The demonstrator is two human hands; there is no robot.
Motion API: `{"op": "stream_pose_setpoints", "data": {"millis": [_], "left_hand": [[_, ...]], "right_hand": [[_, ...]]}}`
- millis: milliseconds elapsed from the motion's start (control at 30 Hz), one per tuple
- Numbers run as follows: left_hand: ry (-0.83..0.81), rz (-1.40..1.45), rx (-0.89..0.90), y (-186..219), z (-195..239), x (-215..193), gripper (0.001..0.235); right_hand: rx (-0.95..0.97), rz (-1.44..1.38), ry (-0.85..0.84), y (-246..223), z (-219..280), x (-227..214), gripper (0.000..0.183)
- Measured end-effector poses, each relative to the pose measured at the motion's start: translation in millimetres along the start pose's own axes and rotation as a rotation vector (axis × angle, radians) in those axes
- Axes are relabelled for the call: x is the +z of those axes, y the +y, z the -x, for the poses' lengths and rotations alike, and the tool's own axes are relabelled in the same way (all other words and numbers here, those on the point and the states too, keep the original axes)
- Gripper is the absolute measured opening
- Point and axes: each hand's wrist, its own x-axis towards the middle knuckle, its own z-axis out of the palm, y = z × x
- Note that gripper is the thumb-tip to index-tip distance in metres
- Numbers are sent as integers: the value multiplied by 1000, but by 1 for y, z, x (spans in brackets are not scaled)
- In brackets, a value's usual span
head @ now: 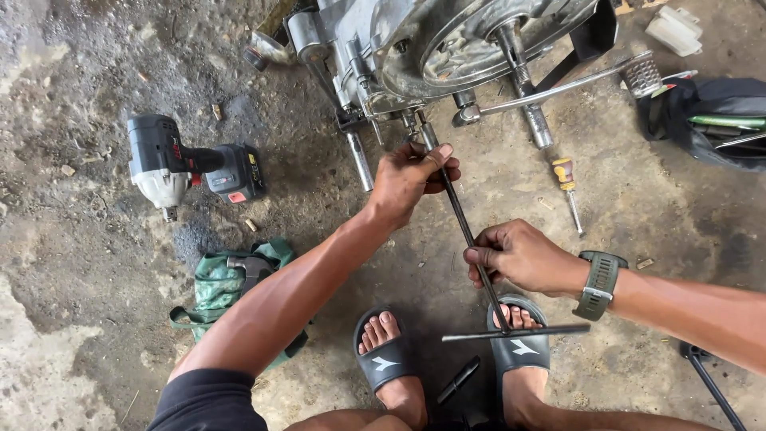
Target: The person is working on a motorcycle engine, using a wrench to tighten a bolt. They then reach into a green bag to retrieve a socket and attach it to a T-handle wrench before using it on the engine.
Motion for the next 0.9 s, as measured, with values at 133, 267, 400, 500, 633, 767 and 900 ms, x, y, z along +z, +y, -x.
{"op": "stream_pose_setpoints", "data": {"millis": [133, 267, 400, 500, 633, 767, 900], "left_hand": [[24, -21, 19, 5, 6, 1, 41], [-208, 154, 6, -8, 1, -5, 39], [-89, 72, 36, -13, -4, -1, 33], [21, -1, 6, -7, 0, 5, 35], [34, -31, 33, -2, 4, 5, 36], [53, -69, 38, 3, 10, 9, 41], [89, -89, 40, 2, 7, 12, 40]], "right_hand": [[16, -27, -40, -4, 1, 1, 26], [9, -127, 20, 5, -4, -1, 24], [-61, -87, 72, 12, -9, 0, 18], [-78, -48, 86, 8, -7, 1, 18], [-87, 58, 125, 4, -5, 1, 21], [-40, 63, -5, -4, 9, 0, 30], [-32, 383, -58, 15, 9, 7, 37]]}}
